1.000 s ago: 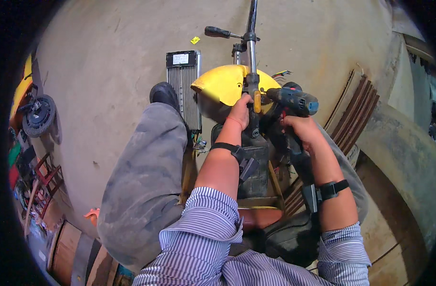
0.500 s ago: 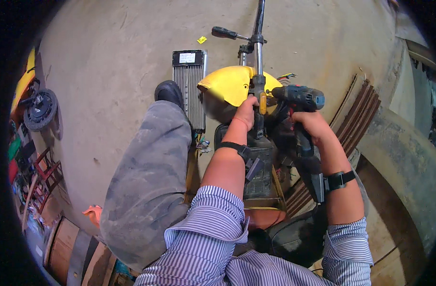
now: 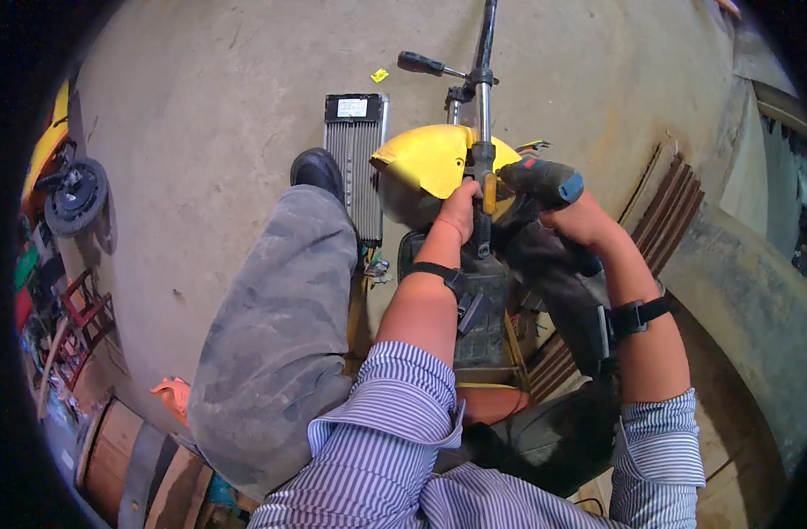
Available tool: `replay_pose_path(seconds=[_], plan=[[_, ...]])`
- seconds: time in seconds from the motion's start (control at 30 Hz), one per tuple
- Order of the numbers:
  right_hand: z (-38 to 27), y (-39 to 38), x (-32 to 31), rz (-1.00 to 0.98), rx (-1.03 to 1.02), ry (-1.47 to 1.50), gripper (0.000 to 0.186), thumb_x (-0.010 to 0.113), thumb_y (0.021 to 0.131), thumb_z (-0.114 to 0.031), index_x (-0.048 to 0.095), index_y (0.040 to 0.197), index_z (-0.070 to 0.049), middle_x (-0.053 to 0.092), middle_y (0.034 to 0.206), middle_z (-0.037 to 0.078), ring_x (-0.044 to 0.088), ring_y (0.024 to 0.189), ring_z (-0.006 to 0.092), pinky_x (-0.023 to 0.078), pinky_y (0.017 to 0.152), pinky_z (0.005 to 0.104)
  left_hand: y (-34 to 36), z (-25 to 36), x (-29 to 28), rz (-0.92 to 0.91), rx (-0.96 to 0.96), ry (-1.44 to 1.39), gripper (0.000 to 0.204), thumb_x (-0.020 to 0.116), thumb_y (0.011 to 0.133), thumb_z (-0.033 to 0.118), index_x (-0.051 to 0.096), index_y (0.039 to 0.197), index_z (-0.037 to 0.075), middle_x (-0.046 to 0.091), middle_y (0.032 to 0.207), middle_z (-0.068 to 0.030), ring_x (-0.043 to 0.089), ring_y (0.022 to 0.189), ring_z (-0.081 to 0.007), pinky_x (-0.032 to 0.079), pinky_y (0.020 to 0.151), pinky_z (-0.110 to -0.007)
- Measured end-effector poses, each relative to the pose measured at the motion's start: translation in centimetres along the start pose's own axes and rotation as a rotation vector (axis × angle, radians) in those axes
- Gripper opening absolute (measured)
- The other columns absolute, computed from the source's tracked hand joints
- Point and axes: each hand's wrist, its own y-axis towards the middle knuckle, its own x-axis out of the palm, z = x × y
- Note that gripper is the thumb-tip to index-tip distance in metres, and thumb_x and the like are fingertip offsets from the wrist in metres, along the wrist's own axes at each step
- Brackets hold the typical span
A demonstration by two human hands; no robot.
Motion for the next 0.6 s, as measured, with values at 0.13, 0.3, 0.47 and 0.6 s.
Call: replay_pose_path(seconds=[0.13, 0.3, 0.47, 0.6], plan=[[-2.2, 0.7, -1.0, -0.055, 0.172, 0.026, 0.046, 0.059, 0.064, -0.006, 0.057, 0.110, -0.004, 0.063, 0.094, 0.007, 0.058, 0.084, 0.0165, 0.047, 0.076, 0.0310, -0.5, 0.0, 0.5, 0.010, 0.036, 0.025, 0.024, 0.050, 0.066, 0.015, 0.053, 0.089, 0.009, 0.055, 0.088, -0.0080, 0.051, 0.083, -0.0252, 0.042, 0.081, -0.035], [-2.9, 1.9, -1.5, -0.127, 0.327, -0.038, 0.051, 0.059, 0.062, -0.007, 0.056, 0.113, -0.006, 0.063, 0.094, 0.006, 0.058, 0.083, 0.0171, 0.047, 0.075, 0.0313, 0.9, -0.4, -1.4, 0.003, -0.014, 0.020, 0.024, 0.050, 0.065, 0.015, 0.052, 0.089, 0.010, 0.053, 0.087, -0.0079, 0.051, 0.082, -0.0250, 0.042, 0.079, -0.035], [-5.0, -0.2, -1.7, -0.067, 0.181, 0.010, 0.045, 0.060, 0.063, -0.010, 0.059, 0.108, -0.006, 0.064, 0.093, 0.009, 0.059, 0.083, 0.0197, 0.047, 0.074, 0.0323, 0.0, 0.0, 0.6, 0.010, -0.032, 0.006, 0.023, 0.049, 0.066, 0.014, 0.051, 0.088, 0.011, 0.052, 0.085, -0.0074, 0.051, 0.082, -0.0248, 0.043, 0.078, -0.037], [-2.7, 1.3, -1.3, -0.076, 0.261, -0.053, 0.042, 0.060, 0.063, -0.010, 0.060, 0.104, -0.004, 0.064, 0.091, 0.009, 0.059, 0.083, 0.0204, 0.047, 0.074, 0.0326, -0.5, 0.4, 0.9, -0.028, -0.023, 0.018, 0.022, 0.048, 0.067, 0.012, 0.050, 0.089, 0.010, 0.052, 0.084, -0.0073, 0.052, 0.080, -0.0247, 0.044, 0.076, -0.038]])
